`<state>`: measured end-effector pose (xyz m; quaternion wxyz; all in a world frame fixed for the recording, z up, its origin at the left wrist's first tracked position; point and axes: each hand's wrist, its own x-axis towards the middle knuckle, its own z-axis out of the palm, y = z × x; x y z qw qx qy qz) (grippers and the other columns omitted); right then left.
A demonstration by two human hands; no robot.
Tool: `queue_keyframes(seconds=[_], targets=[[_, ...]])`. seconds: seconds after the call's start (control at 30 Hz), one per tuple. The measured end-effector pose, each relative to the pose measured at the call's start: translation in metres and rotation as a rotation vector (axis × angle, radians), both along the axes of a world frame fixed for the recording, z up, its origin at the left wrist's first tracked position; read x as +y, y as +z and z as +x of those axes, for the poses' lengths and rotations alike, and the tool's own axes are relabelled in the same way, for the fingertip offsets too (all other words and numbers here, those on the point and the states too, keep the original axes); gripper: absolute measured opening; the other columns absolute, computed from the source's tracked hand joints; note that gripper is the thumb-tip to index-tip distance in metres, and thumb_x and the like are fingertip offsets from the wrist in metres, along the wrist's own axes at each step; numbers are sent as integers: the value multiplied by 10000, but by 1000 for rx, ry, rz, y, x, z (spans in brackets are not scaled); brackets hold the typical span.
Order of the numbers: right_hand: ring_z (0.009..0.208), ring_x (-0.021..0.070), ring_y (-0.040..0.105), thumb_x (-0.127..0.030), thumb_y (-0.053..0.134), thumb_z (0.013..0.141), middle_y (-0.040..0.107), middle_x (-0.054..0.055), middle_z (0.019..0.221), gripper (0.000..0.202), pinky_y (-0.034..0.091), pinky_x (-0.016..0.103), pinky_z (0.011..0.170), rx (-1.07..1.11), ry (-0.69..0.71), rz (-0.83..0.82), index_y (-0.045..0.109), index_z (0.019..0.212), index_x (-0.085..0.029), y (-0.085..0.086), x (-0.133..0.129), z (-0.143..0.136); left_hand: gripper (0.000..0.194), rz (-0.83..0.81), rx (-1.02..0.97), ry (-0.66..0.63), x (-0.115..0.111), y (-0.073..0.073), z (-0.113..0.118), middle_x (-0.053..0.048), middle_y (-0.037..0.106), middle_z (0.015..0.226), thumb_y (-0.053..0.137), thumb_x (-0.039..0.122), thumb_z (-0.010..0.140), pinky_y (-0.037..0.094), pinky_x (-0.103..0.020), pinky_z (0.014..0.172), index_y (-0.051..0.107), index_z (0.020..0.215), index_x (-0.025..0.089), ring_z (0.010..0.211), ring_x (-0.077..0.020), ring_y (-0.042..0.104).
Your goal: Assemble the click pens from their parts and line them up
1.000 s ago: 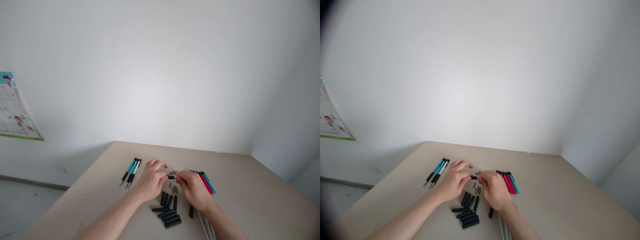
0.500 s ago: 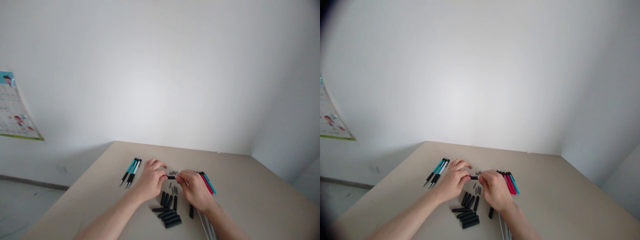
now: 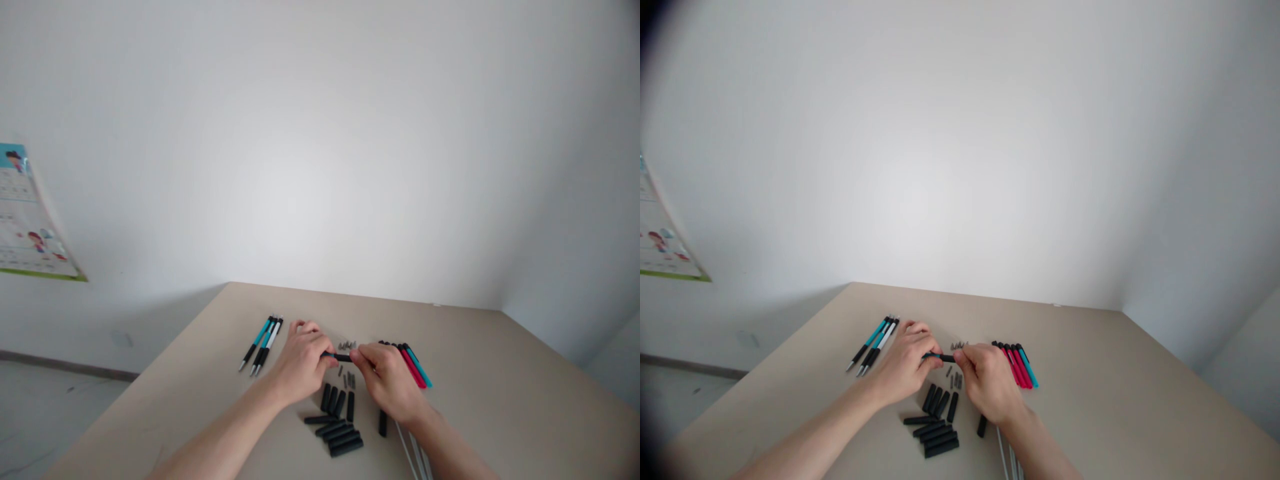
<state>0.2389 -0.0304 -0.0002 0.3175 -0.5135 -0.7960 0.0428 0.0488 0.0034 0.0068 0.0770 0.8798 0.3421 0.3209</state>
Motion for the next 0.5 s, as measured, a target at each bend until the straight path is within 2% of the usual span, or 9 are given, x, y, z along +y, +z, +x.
queue_keyframes(seconds=[0.1,0.3,0.5], targets=[[498,112,396,-297,389,951,457,-21,518,410,236,253,523,19,-21,17,367,553,-199,1,1,1,46,27,-1,25,0,0,0,-29,683,783,629,201,828,316,-410,853,623,784,190,900,-231,541],[528,120,399,-299,379,958,460,-5,553,393,266,246,542,53,-50,138,399,578,-200,1,5,18,287,9,52,116,3,0,-3,-18,681,740,442,209,933,248,-484,930,616,707,185,864,-223,539],[507,116,381,-290,387,953,427,-14,537,393,260,249,527,72,-30,191,384,570,-204,1,7,25,214,-35,-38,89,2,1,-2,-23,688,762,493,230,901,267,-450,923,638,748,197,876,-223,547]])
